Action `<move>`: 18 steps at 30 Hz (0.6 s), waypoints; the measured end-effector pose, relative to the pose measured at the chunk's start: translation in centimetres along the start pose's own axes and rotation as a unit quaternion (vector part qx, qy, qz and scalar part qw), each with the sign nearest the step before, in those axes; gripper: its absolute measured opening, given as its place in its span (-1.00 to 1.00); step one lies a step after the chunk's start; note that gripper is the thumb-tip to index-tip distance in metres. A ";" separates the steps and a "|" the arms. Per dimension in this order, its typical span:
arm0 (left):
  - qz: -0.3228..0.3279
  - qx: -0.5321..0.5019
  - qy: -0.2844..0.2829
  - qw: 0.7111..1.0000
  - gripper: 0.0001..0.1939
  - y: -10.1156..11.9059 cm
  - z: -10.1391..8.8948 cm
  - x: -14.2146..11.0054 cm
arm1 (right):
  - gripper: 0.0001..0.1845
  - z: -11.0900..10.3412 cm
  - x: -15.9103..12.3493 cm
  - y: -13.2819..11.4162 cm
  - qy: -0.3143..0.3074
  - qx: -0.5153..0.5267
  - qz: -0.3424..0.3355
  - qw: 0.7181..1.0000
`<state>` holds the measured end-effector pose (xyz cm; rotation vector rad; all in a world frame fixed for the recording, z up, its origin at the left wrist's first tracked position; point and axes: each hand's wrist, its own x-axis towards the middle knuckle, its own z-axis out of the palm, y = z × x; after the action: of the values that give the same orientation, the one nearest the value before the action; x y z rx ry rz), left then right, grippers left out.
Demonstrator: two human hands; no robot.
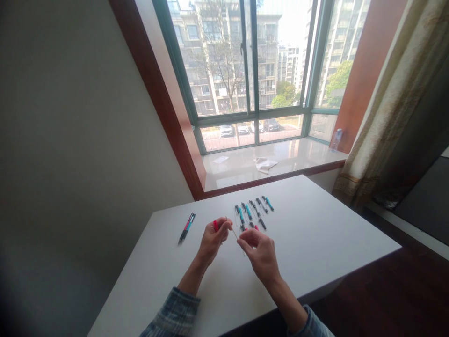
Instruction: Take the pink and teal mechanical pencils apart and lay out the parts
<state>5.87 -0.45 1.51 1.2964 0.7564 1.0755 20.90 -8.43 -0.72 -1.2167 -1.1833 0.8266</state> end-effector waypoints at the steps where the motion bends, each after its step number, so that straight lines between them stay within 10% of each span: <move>1: 0.001 -0.001 0.000 1.000 -0.58 0.0 0.0 0.0 | -0.73 -0.1 -0.2 0.1 -0.001 -0.007 0.000 1.000; 10: -0.011 -0.002 -0.006 1.000 -0.63 -0.9 -0.3 0.1 | -0.84 -0.4 -1.6 0.1 0.004 -0.056 -0.034 0.998; 18: 0.016 -0.063 0.144 0.987 -0.60 -0.9 -1.2 0.7 | -0.83 -3.7 -1.4 0.7 0.024 -0.174 -0.096 0.980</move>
<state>5.25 0.72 0.54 1.0618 0.8689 1.3335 24.20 -10.51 -1.46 -1.3687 -1.4197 0.4548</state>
